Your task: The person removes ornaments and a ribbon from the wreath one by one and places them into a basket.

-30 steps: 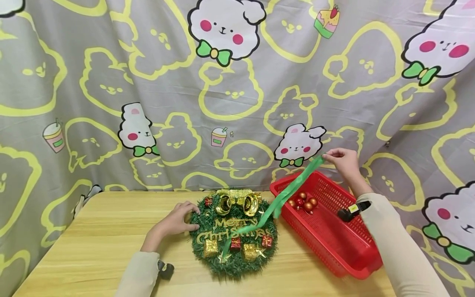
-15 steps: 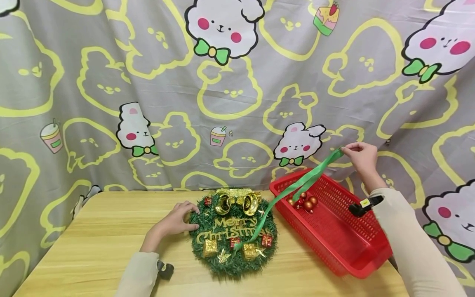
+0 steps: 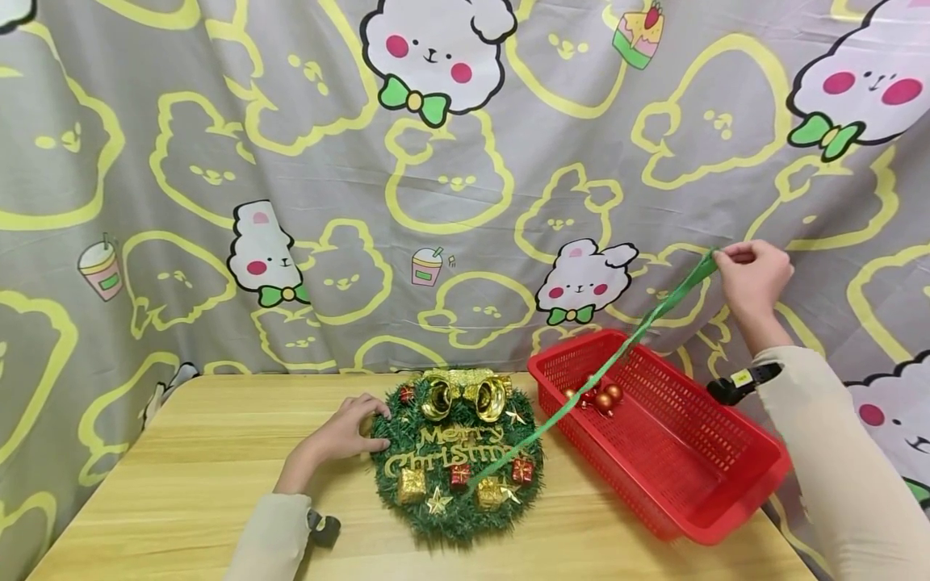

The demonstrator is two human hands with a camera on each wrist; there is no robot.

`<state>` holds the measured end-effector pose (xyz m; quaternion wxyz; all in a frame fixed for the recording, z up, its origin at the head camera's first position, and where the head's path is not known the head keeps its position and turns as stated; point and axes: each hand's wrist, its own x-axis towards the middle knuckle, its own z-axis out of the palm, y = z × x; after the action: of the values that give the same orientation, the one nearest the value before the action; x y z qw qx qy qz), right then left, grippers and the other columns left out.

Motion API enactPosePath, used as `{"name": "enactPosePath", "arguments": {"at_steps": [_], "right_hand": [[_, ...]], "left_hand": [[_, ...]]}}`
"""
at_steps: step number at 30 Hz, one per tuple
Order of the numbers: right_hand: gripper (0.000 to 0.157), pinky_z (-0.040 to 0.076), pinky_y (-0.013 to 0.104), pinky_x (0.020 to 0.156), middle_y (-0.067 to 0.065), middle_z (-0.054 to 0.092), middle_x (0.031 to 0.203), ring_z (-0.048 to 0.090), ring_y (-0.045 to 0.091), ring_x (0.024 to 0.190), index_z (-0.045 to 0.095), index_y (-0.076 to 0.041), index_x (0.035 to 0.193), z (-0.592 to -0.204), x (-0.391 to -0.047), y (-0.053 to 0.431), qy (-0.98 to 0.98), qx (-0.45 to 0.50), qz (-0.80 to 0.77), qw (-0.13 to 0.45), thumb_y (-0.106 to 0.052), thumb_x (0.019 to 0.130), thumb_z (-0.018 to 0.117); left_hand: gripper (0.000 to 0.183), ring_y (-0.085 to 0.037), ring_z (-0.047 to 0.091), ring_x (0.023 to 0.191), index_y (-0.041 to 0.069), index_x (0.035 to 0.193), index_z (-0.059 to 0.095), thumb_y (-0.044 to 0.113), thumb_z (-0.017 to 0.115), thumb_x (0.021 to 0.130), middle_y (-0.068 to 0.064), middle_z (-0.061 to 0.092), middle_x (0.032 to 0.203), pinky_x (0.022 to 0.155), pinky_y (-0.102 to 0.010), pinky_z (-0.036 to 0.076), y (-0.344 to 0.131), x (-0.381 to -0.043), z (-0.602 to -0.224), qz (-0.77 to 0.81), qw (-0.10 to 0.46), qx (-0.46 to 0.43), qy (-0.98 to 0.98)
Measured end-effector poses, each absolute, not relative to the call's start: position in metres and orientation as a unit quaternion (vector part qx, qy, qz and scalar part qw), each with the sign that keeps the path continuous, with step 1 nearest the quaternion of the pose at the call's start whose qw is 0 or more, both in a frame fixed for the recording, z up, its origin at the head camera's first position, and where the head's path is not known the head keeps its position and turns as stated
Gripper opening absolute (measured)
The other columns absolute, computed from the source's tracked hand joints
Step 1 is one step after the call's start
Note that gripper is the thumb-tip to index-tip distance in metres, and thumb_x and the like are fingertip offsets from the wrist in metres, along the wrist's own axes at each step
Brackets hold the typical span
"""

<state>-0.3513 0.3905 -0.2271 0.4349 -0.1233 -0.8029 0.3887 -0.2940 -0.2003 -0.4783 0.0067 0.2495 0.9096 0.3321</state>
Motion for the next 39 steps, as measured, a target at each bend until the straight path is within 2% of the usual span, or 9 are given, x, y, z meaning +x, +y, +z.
{"name": "enactPosePath", "arguments": {"at_steps": [5,14,20,23,26,30,33,36,39], "right_hand": [[0.027,0.036,0.01,0.062,-0.035,0.044,0.054,0.044,-0.015,0.054,0.059,-0.036,0.07,-0.2,-0.346,0.39,-0.768,-0.152,0.411,0.468,-0.024,0.089,0.072],[0.029,0.038,0.008,0.058,-0.027,0.049,0.059,0.046,-0.009,0.056,0.06,-0.036,0.066,-0.183,-0.338,0.39,-0.729,-0.158,0.449,0.492,-0.021,0.088,0.071],[0.026,0.035,0.009,0.067,-0.034,0.046,0.055,0.044,-0.014,0.054,0.059,-0.039,0.067,-0.196,-0.343,0.392,-0.751,-0.151,0.417,0.49,-0.026,0.088,0.068],[0.021,0.034,0.01,0.076,-0.039,0.044,0.053,0.043,-0.016,0.053,0.061,-0.034,0.071,-0.204,-0.345,0.39,-0.774,-0.135,0.395,0.476,-0.025,0.088,0.068],[0.009,0.033,0.011,0.081,-0.041,0.043,0.053,0.042,-0.018,0.054,0.069,-0.018,0.081,-0.213,-0.345,0.385,-0.819,-0.096,0.362,0.436,-0.022,0.089,0.07],[0.023,0.039,0.011,0.068,-0.037,0.05,0.058,0.048,-0.015,0.058,0.071,0.004,0.097,-0.221,-0.342,0.376,-0.89,0.0,0.312,0.334,-0.017,0.09,0.075],[0.025,0.044,0.015,0.058,-0.023,0.062,0.066,0.054,-0.008,0.062,0.071,0.007,0.099,-0.226,-0.343,0.367,-0.923,0.073,0.292,0.241,-0.016,0.091,0.076],[0.02,0.046,0.019,0.061,-0.006,0.069,0.074,0.058,0.0,0.066,0.072,0.004,0.095,-0.234,-0.345,0.356,-0.94,0.125,0.273,0.162,-0.015,0.091,0.077],[0.016,0.047,0.022,0.062,0.002,0.07,0.079,0.059,0.007,0.069,0.073,0.0,0.091,-0.244,-0.348,0.344,-0.948,0.162,0.256,0.1,-0.015,0.091,0.078]], "left_hand": [[0.037,-0.035,0.045,0.121,0.015,0.115,0.062,0.028,0.082,0.086,-0.004,0.057,0.123,0.099,-0.058,0.042,-0.2,-0.293,-0.477,0.331,0.004,0.25,0.91],[0.037,-0.036,0.044,0.122,0.015,0.114,0.062,0.026,0.082,0.086,-0.005,0.057,0.123,0.1,-0.06,0.042,-0.2,-0.293,-0.476,0.332,0.006,0.249,0.91],[0.037,-0.037,0.044,0.122,0.014,0.114,0.062,0.026,0.082,0.086,-0.006,0.057,0.123,0.101,-0.061,0.042,-0.2,-0.293,-0.477,0.331,0.002,0.254,0.909],[0.037,-0.036,0.045,0.122,0.014,0.114,0.062,0.026,0.082,0.086,-0.005,0.057,0.123,0.1,-0.06,0.042,-0.2,-0.294,-0.478,0.33,0.0,0.256,0.909],[0.037,-0.036,0.045,0.122,0.015,0.115,0.062,0.027,0.082,0.086,-0.005,0.057,0.123,0.101,-0.061,0.041,-0.2,-0.294,-0.478,0.33,0.002,0.254,0.909],[0.038,-0.037,0.045,0.123,0.014,0.115,0.062,0.026,0.082,0.086,-0.005,0.058,0.123,0.102,-0.063,0.041,-0.2,-0.293,-0.477,0.333,0.004,0.253,0.908],[0.038,-0.037,0.044,0.123,0.014,0.115,0.062,0.025,0.082,0.086,-0.005,0.057,0.122,0.102,-0.063,0.041,-0.199,-0.293,-0.476,0.335,0.005,0.252,0.908],[0.037,-0.037,0.044,0.123,0.013,0.115,0.062,0.025,0.082,0.086,-0.005,0.057,0.123,0.101,-0.062,0.042,-0.199,-0.293,-0.476,0.333,0.005,0.251,0.909],[0.037,-0.037,0.044,0.122,0.013,0.115,0.062,0.025,0.082,0.086,-0.005,0.057,0.123,0.1,-0.061,0.042,-0.199,-0.293,-0.476,0.33,0.003,0.253,0.91]]}}
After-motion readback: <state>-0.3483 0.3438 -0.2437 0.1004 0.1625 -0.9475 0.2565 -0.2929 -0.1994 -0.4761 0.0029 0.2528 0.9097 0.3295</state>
